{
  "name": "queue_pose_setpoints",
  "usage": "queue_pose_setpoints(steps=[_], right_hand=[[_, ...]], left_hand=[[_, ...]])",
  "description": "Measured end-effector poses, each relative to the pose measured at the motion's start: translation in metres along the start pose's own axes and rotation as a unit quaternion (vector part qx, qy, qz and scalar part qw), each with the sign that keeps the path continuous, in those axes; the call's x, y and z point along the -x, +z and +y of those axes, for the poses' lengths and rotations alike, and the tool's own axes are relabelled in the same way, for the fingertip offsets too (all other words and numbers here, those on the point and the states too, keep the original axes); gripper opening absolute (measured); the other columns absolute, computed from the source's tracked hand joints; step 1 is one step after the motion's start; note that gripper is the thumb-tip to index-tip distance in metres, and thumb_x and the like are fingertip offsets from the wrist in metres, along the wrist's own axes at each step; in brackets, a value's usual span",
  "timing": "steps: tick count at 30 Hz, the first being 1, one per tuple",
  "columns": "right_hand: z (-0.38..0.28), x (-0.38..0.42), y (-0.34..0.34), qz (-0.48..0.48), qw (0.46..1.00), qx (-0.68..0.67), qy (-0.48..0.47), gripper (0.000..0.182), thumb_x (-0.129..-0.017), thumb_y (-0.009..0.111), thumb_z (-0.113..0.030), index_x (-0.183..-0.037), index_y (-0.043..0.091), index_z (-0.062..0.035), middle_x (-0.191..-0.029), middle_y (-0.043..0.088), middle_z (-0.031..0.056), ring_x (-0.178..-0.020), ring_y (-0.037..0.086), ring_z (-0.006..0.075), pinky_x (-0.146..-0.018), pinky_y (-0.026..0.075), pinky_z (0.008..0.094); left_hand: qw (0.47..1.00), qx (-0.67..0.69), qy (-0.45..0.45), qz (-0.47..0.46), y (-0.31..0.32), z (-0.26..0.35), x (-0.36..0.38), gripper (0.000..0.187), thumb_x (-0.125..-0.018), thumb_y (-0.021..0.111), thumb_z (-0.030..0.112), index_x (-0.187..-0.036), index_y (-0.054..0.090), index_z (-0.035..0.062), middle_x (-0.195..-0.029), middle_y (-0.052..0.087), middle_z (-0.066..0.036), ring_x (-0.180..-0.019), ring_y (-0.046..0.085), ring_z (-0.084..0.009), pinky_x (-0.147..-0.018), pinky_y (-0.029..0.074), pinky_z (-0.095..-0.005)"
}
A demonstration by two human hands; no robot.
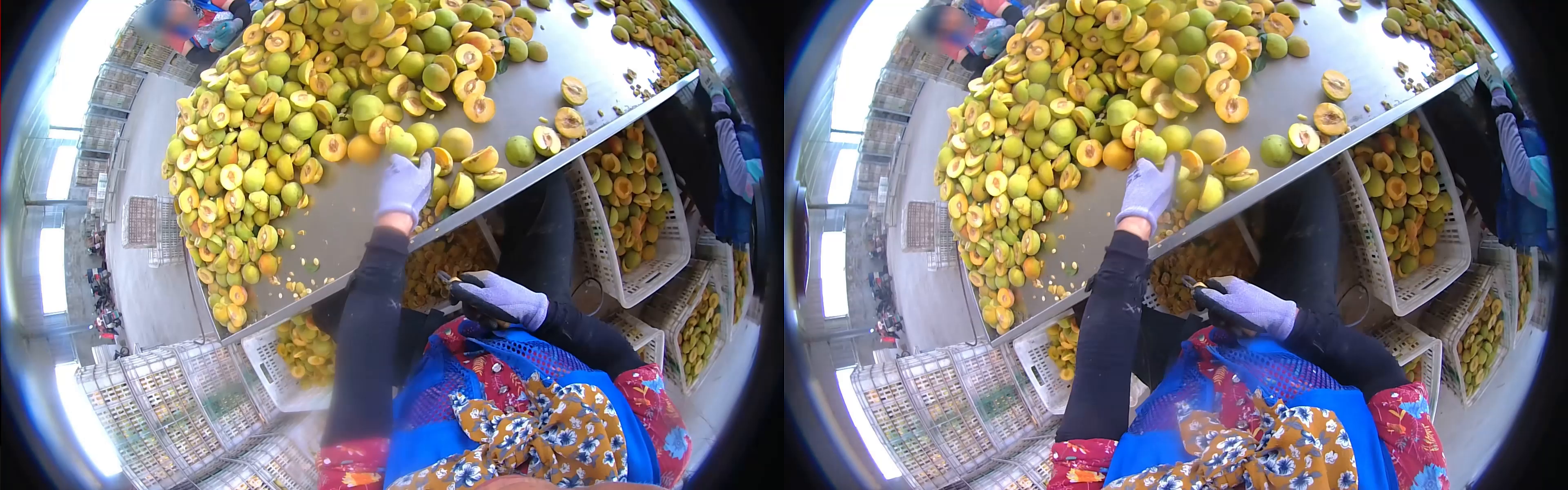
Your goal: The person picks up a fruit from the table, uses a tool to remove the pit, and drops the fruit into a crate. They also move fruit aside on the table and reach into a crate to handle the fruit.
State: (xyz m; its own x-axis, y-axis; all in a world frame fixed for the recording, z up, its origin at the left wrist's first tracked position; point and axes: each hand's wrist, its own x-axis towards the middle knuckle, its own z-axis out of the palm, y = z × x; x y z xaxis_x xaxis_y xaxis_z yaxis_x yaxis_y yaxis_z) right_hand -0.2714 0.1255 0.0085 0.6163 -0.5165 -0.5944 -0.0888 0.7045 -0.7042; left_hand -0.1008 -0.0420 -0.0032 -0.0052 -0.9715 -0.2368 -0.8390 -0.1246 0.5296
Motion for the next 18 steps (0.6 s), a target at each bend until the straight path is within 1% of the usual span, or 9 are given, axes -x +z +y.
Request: queue_pose_setpoints(steps=[2,5,6,7,9,11,13,15,18], right_hand=[[-0.015,0.019,-0.004,0.035,0.999,-0.001,0.026,0.032,-0.102,0.05,-0.037,-0.102,0.059,-0.0057,-0.069,0.057,-0.001,-0.058,0.055,0.0065,-0.053,0.044,0.0245],[0.002,0.016,-0.012,0.12,0.978,0.076,-0.154,0.027,-0.103,0.051,-0.031,-0.101,0.056,-0.0045,-0.068,0.055,-0.0009,-0.063,0.057,0.0089,-0.056,0.044,0.0287],[-0.007,0.019,-0.012,0.176,0.927,0.21,-0.254,0.022,-0.101,0.054,-0.024,-0.1,0.054,-0.0018,-0.069,0.059,0.0071,-0.067,0.064,0.0208,-0.06,0.045,0.0354],[-0.012,0.019,-0.01,0.187,0.916,0.24,-0.26,0.022,-0.1,0.054,-0.024,-0.102,0.053,-0.0021,-0.071,0.059,0.0128,-0.069,0.063,0.0279,-0.062,0.046,0.0404],[-0.019,0.014,-0.004,0.203,0.891,0.297,-0.277,0.023,-0.098,0.055,-0.024,-0.105,0.053,-0.0028,-0.075,0.059,0.0242,-0.073,0.061,0.0421,-0.065,0.047,0.0503],[-0.026,0.008,0.003,0.199,0.868,0.365,-0.271,0.03,-0.097,0.057,-0.027,-0.106,0.05,0.0007,-0.07,0.059,0.0238,-0.067,0.061,0.0423,-0.059,0.046,0.0509],[-0.043,0.011,0.01,0.192,0.851,0.413,-0.261,0.033,-0.097,0.056,-0.028,-0.105,0.049,0.003,-0.065,0.058,0.023,-0.062,0.06,0.0417,-0.056,0.046,0.0501],[-0.044,0.01,0.014,0.186,0.837,0.436,-0.275,0.034,-0.096,0.056,-0.027,-0.103,0.048,0.005,-0.061,0.057,0.0226,-0.058,0.06,0.041,-0.054,0.046,0.0492],[-0.044,0.014,0.018,0.177,0.841,0.446,-0.251,0.033,-0.096,0.056,-0.026,-0.103,0.048,0.0055,-0.062,0.057,0.0227,-0.058,0.06,0.0403,-0.054,0.046,0.0489]], left_hand=[[0.994,0.092,0.059,0.03,0.021,-0.014,-0.013,0.037,-0.091,0.054,0.023,-0.121,0.055,0.0007,-0.092,0.064,-0.018,-0.076,0.066,-0.0271,-0.065,0.055,-0.0369],[0.887,0.453,-0.015,-0.089,-0.016,0.002,0.04,0.038,-0.089,0.052,0.019,-0.123,0.056,0.0019,-0.086,0.064,-0.01,-0.067,0.063,-0.0156,-0.055,0.051,-0.0261],[0.865,0.485,-0.037,-0.126,-0.027,0.003,0.056,0.038,-0.089,0.052,0.019,-0.124,0.056,0.003,-0.087,0.063,-0.007,-0.066,0.061,-0.0123,-0.054,0.049,-0.0222],[0.84,0.515,-0.06,-0.158,-0.035,-0.001,0.069,0.039,-0.09,0.051,0.019,-0.126,0.056,0.0041,-0.089,0.063,-0.004,-0.066,0.06,-0.0089,-0.052,0.047,-0.0182],[0.824,0.544,-0.062,-0.146,-0.03,-0.02,0.089,0.041,-0.092,0.052,0.023,-0.128,0.055,0.0048,-0.093,0.064,-0.005,-0.075,0.061,-0.0081,-0.057,0.048,-0.0183],[0.767,0.614,-0.123,-0.139,-0.024,-0.026,0.107,0.039,-0.094,0.053,0.028,-0.124,0.057,0.0033,-0.095,0.064,-0.006,-0.08,0.062,-0.0104,-0.067,0.051,-0.0213],[0.844,0.533,0.006,-0.064,-0.022,-0.013,0.125,0.041,-0.099,0.048,0.036,-0.119,0.059,0.0009,-0.093,0.065,-0.009,-0.08,0.065,-0.0145,-0.069,0.054,-0.0258],[0.854,0.516,0.051,-0.034,-0.016,-0.011,0.137,0.045,-0.102,0.045,0.04,-0.116,0.059,-0.0006,-0.094,0.066,-0.011,-0.082,0.066,-0.0177,-0.073,0.056,-0.0291],[0.828,0.557,0.022,-0.053,0.005,-0.032,0.139,0.046,-0.103,0.046,0.042,-0.122,0.055,0.0001,-0.103,0.066,-0.013,-0.089,0.067,-0.0201,-0.079,0.057,-0.0296]])
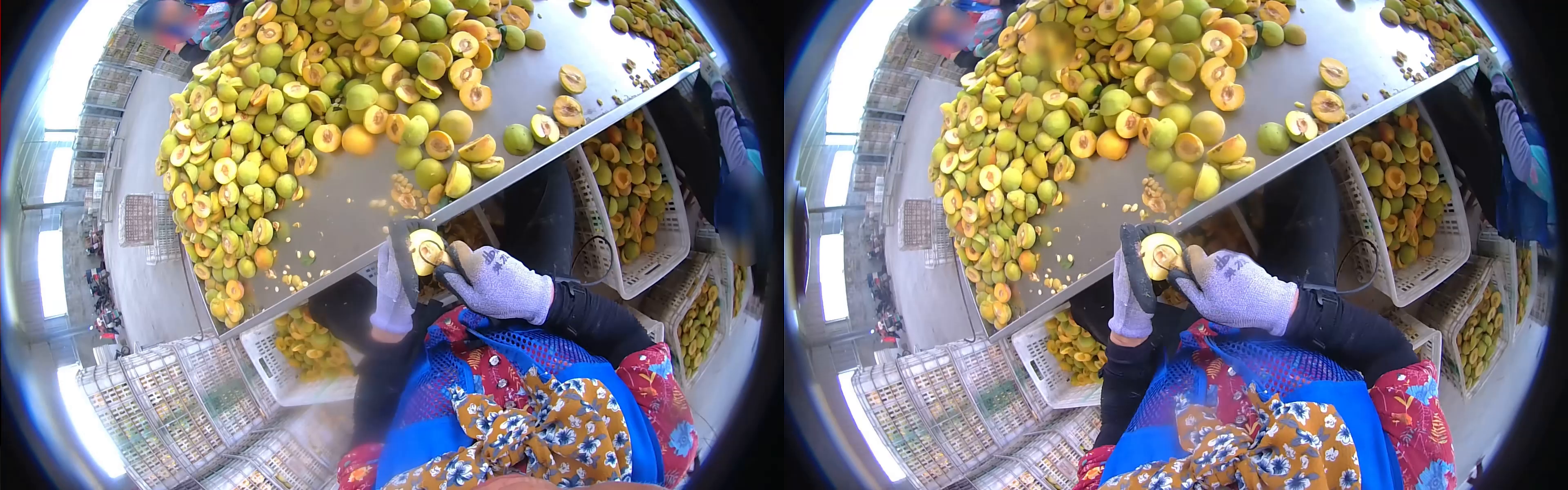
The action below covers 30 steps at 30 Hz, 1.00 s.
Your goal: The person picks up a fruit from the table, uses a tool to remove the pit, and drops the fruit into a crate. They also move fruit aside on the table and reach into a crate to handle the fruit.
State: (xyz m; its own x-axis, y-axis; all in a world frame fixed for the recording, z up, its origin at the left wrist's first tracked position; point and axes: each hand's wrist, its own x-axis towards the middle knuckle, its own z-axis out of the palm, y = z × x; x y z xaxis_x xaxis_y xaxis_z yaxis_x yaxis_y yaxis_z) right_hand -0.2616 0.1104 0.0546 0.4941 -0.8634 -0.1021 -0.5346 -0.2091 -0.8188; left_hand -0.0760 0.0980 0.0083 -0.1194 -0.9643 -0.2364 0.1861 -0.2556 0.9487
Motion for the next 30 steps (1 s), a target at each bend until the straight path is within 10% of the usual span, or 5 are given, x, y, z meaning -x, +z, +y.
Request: queue_pose_setpoints(steps=[5,8,10,30], right_hand=[[0.016,0.015,0.009,-0.01,0.971,0.15,-0.184,0.03,-0.093,0.053,-0.023,-0.105,0.05,0.0038,-0.08,0.053,0.0233,-0.06,0.057,0.0385,-0.054,0.045,0.0476],[0.022,0.038,0.003,-0.019,0.983,-0.182,-0.006,0.042,-0.099,0.047,-0.033,-0.101,0.062,0.0064,-0.089,0.065,0.026,-0.081,0.066,0.0363,-0.069,0.05,0.0456],[0.034,0.052,0.003,-0.019,0.941,-0.337,-0.027,0.048,-0.099,0.049,-0.04,-0.093,0.062,0.0058,-0.078,0.064,0.0095,-0.073,0.059,0.0167,-0.069,0.048,0.0374],[0.061,0.112,0.015,0.109,0.97,-0.187,0.115,0.046,-0.096,0.05,-0.041,-0.099,0.059,0.0048,-0.084,0.065,0.0148,-0.075,0.062,0.023,-0.069,0.048,0.0405]], left_hand=[[0.874,-0.462,0.134,0.061,-0.007,-0.028,0.019,0.04,-0.101,0.051,0.027,-0.127,0.051,-0.0034,-0.119,0.06,-0.02,-0.109,0.061,-0.0297,-0.094,0.05,-0.0388],[0.9,-0.411,0.137,0.05,0.025,-0.03,0.015,0.041,-0.101,0.051,0.028,-0.127,0.051,-0.0036,-0.119,0.06,-0.02,-0.109,0.06,-0.0304,-0.094,0.05,-0.0389],[0.918,-0.37,0.143,0.008,0.064,-0.035,0.003,0.041,-0.101,0.052,0.028,-0.127,0.051,-0.0037,-0.119,0.06,-0.021,-0.109,0.06,-0.0308,-0.094,0.05,-0.039],[0.759,-0.288,0.171,-0.558,0.325,-0.088,0.116,0.048,-0.098,0.054,0.032,-0.128,0.051,-0.0052,-0.121,0.06,-0.023,-0.112,0.059,-0.0349,-0.094,0.049,-0.0398]])
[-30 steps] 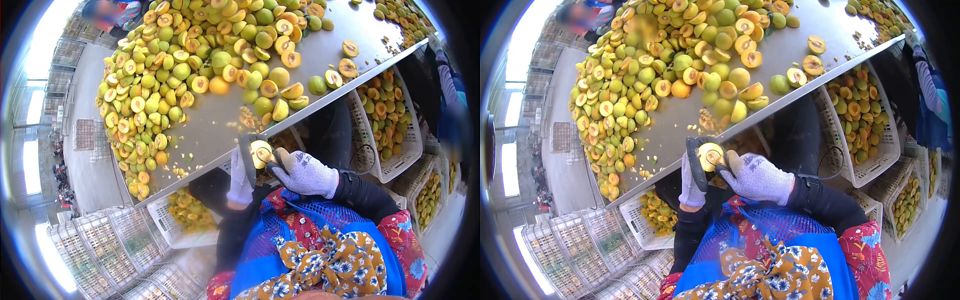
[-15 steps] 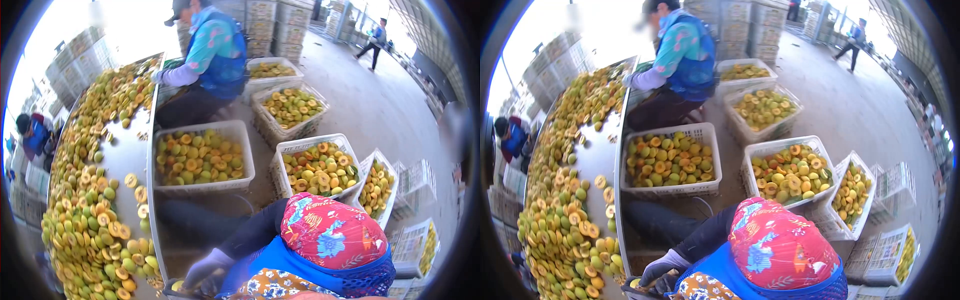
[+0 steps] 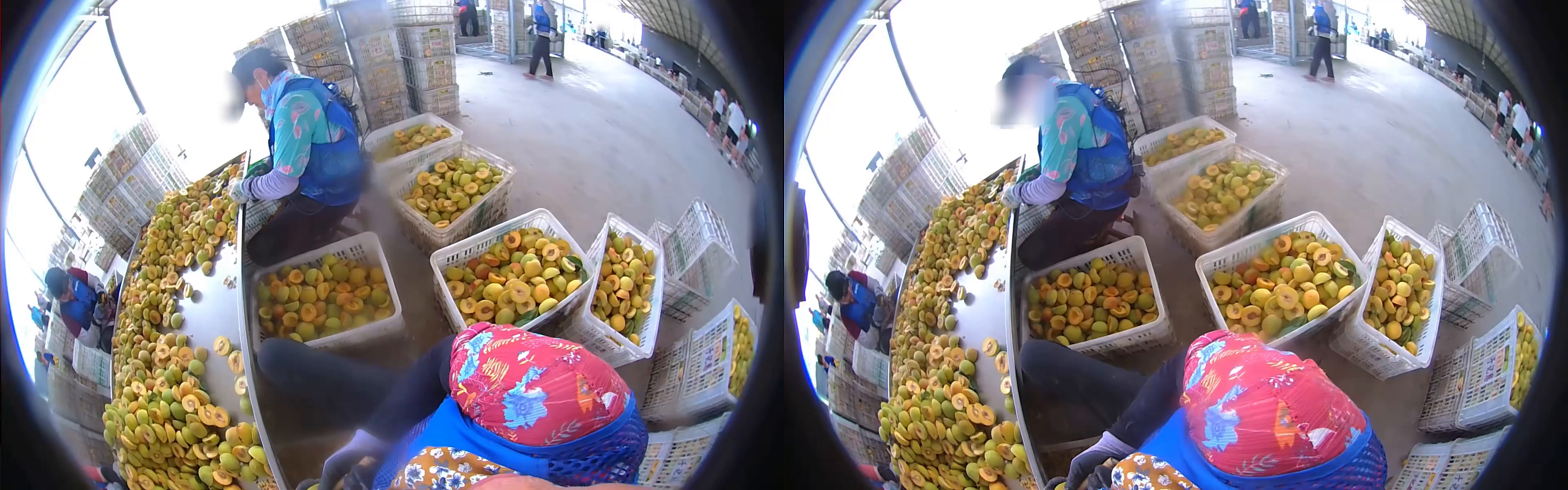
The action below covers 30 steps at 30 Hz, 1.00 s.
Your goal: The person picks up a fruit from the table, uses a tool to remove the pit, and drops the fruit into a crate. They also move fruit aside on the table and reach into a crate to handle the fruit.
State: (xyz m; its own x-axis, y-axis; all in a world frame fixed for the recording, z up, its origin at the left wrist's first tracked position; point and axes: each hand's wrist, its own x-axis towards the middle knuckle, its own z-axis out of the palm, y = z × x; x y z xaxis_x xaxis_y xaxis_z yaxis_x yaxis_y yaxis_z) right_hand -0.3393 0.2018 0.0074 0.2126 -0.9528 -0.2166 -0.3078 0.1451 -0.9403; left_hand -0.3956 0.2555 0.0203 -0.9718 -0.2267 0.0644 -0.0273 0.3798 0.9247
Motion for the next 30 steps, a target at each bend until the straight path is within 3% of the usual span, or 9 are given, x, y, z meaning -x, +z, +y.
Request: queue_pose_setpoints(steps=[17,21,23,25,27,28,29,30], right_hand=[[0.022,-0.033,0.007,-0.076,0.996,-0.014,0.033,0.046,-0.094,0.051,-0.041,-0.104,0.057,0.0039,-0.088,0.067,0.0193,-0.077,0.064,0.0284,-0.069,0.049,0.0432],[0.029,-0.049,0.016,-0.087,0.995,-0.019,0.036,0.047,-0.093,0.051,-0.041,-0.105,0.056,0.0037,-0.089,0.067,0.0204,-0.077,0.064,0.0297,-0.069,0.049,0.0438],[0.029,-0.055,0.018,-0.111,0.993,-0.024,0.027,0.047,-0.093,0.051,-0.041,-0.105,0.056,0.0036,-0.09,0.067,0.0209,-0.078,0.064,0.0303,-0.069,0.049,0.0441],[0.032,-0.065,0.033,-0.156,0.987,-0.026,0.018,0.047,-0.092,0.051,-0.041,-0.106,0.056,0.0035,-0.09,0.067,0.0214,-0.078,0.064,0.0309,-0.069,0.049,0.0444],[0.039,-0.065,0.056,-0.215,0.976,-0.026,0.017,0.047,-0.092,0.051,-0.041,-0.107,0.056,0.0034,-0.091,0.068,0.022,-0.078,0.065,0.0316,-0.069,0.049,0.0447],[0.041,-0.063,0.061,-0.243,0.969,-0.027,0.019,0.047,-0.092,0.051,-0.041,-0.107,0.055,0.0034,-0.091,0.068,0.0222,-0.078,0.065,0.0319,-0.069,0.049,0.0449],[0.042,-0.063,0.063,-0.266,0.963,-0.025,0.026,0.047,-0.092,0.051,-0.041,-0.107,0.055,0.0033,-0.091,0.068,0.0225,-0.078,0.065,0.0322,-0.069,0.049,0.045],[0.041,-0.062,0.074,-0.277,0.959,0.009,0.054,0.047,-0.092,0.051,-0.041,-0.107,0.055,0.0033,-0.092,0.068,0.0228,-0.078,0.065,0.0325,-0.069,0.049,0.0452]], left_hand=[[0.994,-0.068,-0.072,0.037,-0.041,-0.049,0.03,0.053,-0.096,0.057,0.034,-0.129,0.051,-0.0065,-0.123,0.059,-0.026,-0.113,0.057,-0.0384,-0.095,0.049,-0.0404],[0.983,-0.121,-0.084,0.106,-0.07,-0.07,0.057,0.054,-0.096,0.058,0.035,-0.13,0.051,-0.0068,-0.123,0.059,-0.026,-0.114,0.057,-0.0392,-0.095,0.048,-0.0406],[0.953,-0.19,-0.141,0.187,-0.099,-0.084,0.093,0.055,-0.096,0.058,0.035,-0.13,0.051,-0.0069,-0.123,0.059,-0.027,-0.114,0.057,-0.0396,-0.095,0.048,-0.0407],[0.863,-0.294,-0.285,0.297,-0.141,-0.098,0.181,0.055,-0.095,0.058,0.036,-0.13,0.051,-0.0071,-0.123,0.059,-0.027,-0.114,0.057,-0.0401,-0.095,0.048,-0.0407],[0.659,-0.39,-0.521,0.376,-0.161,-0.084,0.317,0.056,-0.095,0.058,0.036,-0.13,0.051,-0.0072,-0.124,0.059,-0.027,-0.115,0.056,-0.0405,-0.095,0.048,-0.0408],[0.531,-0.414,-0.634,0.381,-0.155,-0.059,0.386,0.056,-0.095,0.059,0.036,-0.13,0.051,-0.0073,-0.124,0.059,-0.027,-0.115,0.056,-0.0407,-0.095,0.048,-0.0409],[0.436,-0.417,-0.704,0.374,-0.141,-0.029,0.44,0.057,-0.095,0.059,0.036,-0.13,0.051,-0.0074,-0.124,0.059,-0.028,-0.115,0.056,-0.0409,-0.095,0.048,-0.0409],[0.408,-0.389,-0.733,0.38,-0.116,-0.024,0.492,0.057,-0.095,0.059,0.037,-0.13,0.051,-0.0074,-0.124,0.059,-0.028,-0.115,0.056,-0.0411,-0.095,0.048,-0.0409]])
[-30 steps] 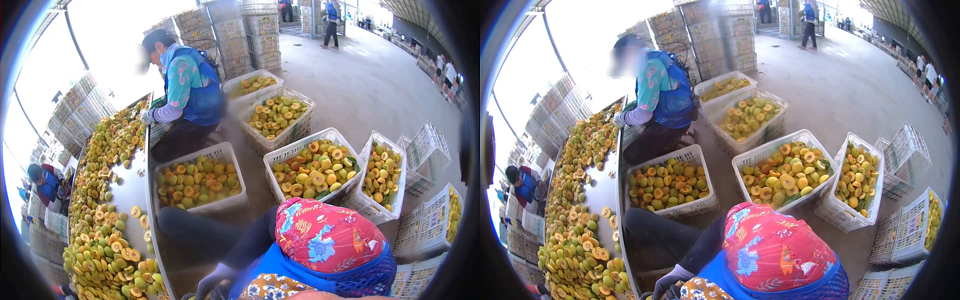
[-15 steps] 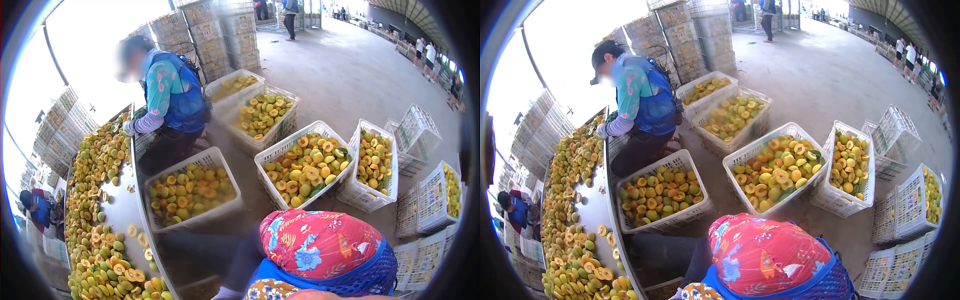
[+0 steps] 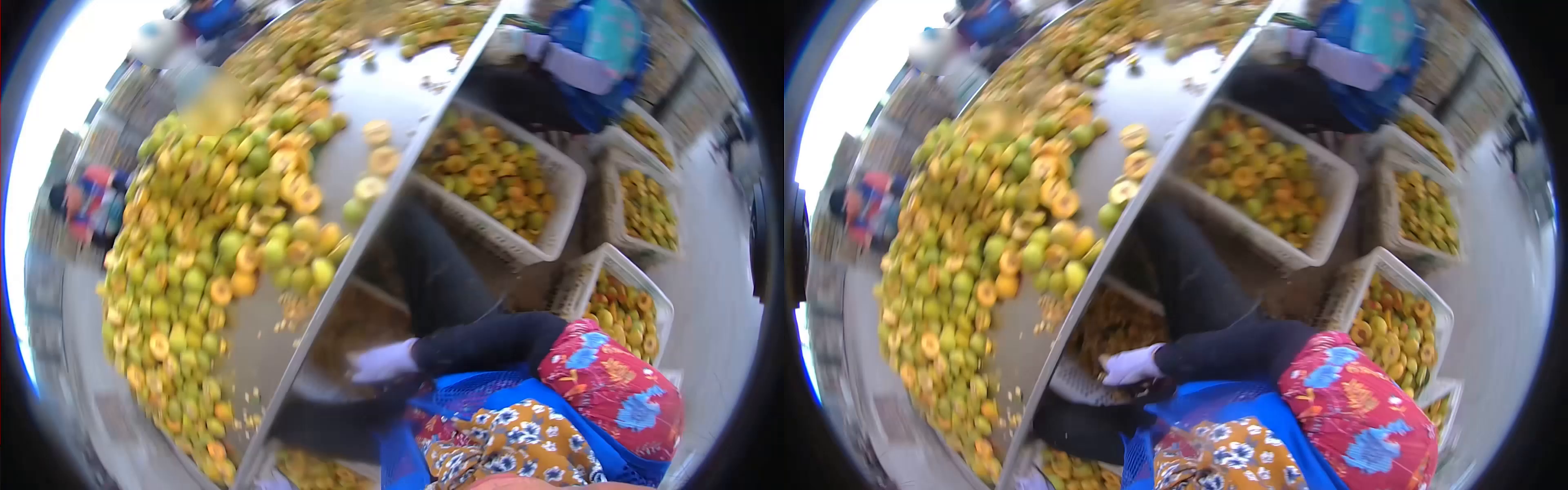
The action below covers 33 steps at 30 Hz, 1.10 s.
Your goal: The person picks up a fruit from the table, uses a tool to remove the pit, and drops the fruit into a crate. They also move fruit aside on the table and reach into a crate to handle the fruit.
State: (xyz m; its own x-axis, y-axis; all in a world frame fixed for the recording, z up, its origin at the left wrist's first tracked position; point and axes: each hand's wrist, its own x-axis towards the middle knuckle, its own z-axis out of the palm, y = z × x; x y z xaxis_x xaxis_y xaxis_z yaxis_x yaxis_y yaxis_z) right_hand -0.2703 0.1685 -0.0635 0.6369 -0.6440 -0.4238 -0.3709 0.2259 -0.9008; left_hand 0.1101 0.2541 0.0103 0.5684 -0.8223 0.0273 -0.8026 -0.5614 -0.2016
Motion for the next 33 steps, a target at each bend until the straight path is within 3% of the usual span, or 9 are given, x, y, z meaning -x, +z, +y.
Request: queue_pose_setpoints(steps=[4,9,12,19,20,23,24,27,33], right_hand=[[-0.026,-0.037,0.004,-0.033,0.994,0.058,0.088,0.055,-0.095,0.048,-0.046,-0.103,0.062,0.0069,-0.094,0.07,0.0229,-0.084,0.069,0.0349,-0.075,0.054,0.0435],[-0.035,-0.042,0.003,-0.022,0.992,-0.046,0.118,0.052,-0.098,0.047,-0.048,-0.1,0.058,0.0024,-0.084,0.07,0.0164,-0.074,0.069,0.0245,-0.064,0.054,0.0369],[-0.036,-0.031,-0.002,-0.008,0.99,-0.07,0.124,0.049,-0.099,0.048,-0.048,-0.101,0.057,0.0008,-0.084,0.07,0.0158,-0.072,0.069,0.0213,-0.061,0.053,0.0346],[-0.037,-0.003,-0.003,0.084,0.992,-0.071,0.054,0.042,-0.101,0.049,-0.04,-0.1,0.053,0.0014,-0.086,0.068,0.0194,-0.076,0.069,0.0275,-0.067,0.052,0.0389],[-0.045,0.005,-0.006,0.107,0.993,-0.042,0.025,0.04,-0.1,0.05,-0.038,-0.1,0.051,0.002,-0.085,0.066,0.0225,-0.077,0.068,0.0317,-0.07,0.051,0.0415],[-0.055,0.015,-0.004,0.169,0.984,-0.023,-0.051,0.027,-0.1,0.052,-0.026,-0.102,0.052,0.0004,-0.083,0.063,0.0261,-0.076,0.065,0.0414,-0.064,0.047,0.0465],[-0.063,0.016,-0.002,0.183,0.979,-0.008,-0.087,0.022,-0.099,0.053,-0.022,-0.104,0.051,-0.0007,-0.078,0.061,0.0259,-0.075,0.062,0.0437,-0.062,0.046,0.049],[-0.076,0.012,0.011,0.236,0.951,0.125,-0.153,0.024,-0.096,0.058,-0.023,-0.104,0.05,-0.0014,-0.07,0.06,0.0242,-0.069,0.062,0.0428,-0.06,0.046,0.0509],[-0.106,0.018,0.016,0.199,0.94,0.241,-0.139,0.029,-0.095,0.06,-0.022,-0.107,0.048,0.002,-0.07,0.061,0.023,-0.067,0.062,0.0442,-0.056,0.047,0.0504]], left_hand=[[0.948,0.279,0.133,-0.074,-0.015,0.046,-0.061,0.054,-0.095,0.057,0.034,-0.129,0.051,-0.0081,-0.124,0.057,-0.031,-0.115,0.056,-0.0438,-0.1,0.044,-0.0447],[0.868,0.262,0.421,0.025,-0.046,0.231,-0.116,0.034,-0.092,0.061,0.03,-0.116,0.063,0.0066,-0.106,0.068,-0.017,-0.101,0.065,-0.0344,-0.087,0.05,-0.0418],[0.78,0.105,0.615,-0.052,-0.05,0.317,-0.126,0.053,-0.084,0.068,0.029,-0.132,0.054,0.0121,-0.13,0.055,-0.023,-0.108,0.062,-0.0374,-0.092,0.05,-0.0433],[0.792,0.185,0.562,-0.151,-0.032,0.282,-0.134,0.065,-0.078,0.07,0.026,-0.138,0.048,0.0136,-0.121,0.057,-0.025,-0.112,0.057,-0.0399,-0.098,0.048,-0.0436],[0.759,0.301,0.565,-0.12,-0.019,0.265,-0.139,0.061,-0.083,0.064,0.033,-0.137,0.048,0.0096,-0.113,0.062,-0.02,-0.1,0.064,-0.0339,-0.084,0.055,-0.0386],[0.534,0.665,0.258,-0.454,-0.042,0.207,-0.11,0.054,-0.088,0.055,0.038,-0.131,0.051,0.0053,-0.11,0.065,-0.015,-0.084,0.068,-0.0242,-0.066,0.056,-0.0301],[0.502,0.707,0.222,-0.446,-0.036,0.197,-0.097,0.052,-0.095,0.047,0.046,-0.126,0.052,0.0042,-0.112,0.065,-0.013,-0.075,0.067,-0.0166,-0.054,0.052,-0.0241],[0.329,0.785,0.125,-0.509,-0.032,0.175,-0.061,0.054,-0.1,0.041,0.052,-0.125,0.054,0.0058,-0.111,0.066,-0.014,-0.079,0.067,-0.02,-0.058,0.056,-0.0278],[0.403,0.809,0.055,-0.425,-0.036,0.181,0.007,0.059,-0.099,0.044,0.059,-0.12,0.055,0.005,-0.1,0.066,-0.011,-0.088,0.066,-0.0201,-0.072,0.056,-0.0296]])
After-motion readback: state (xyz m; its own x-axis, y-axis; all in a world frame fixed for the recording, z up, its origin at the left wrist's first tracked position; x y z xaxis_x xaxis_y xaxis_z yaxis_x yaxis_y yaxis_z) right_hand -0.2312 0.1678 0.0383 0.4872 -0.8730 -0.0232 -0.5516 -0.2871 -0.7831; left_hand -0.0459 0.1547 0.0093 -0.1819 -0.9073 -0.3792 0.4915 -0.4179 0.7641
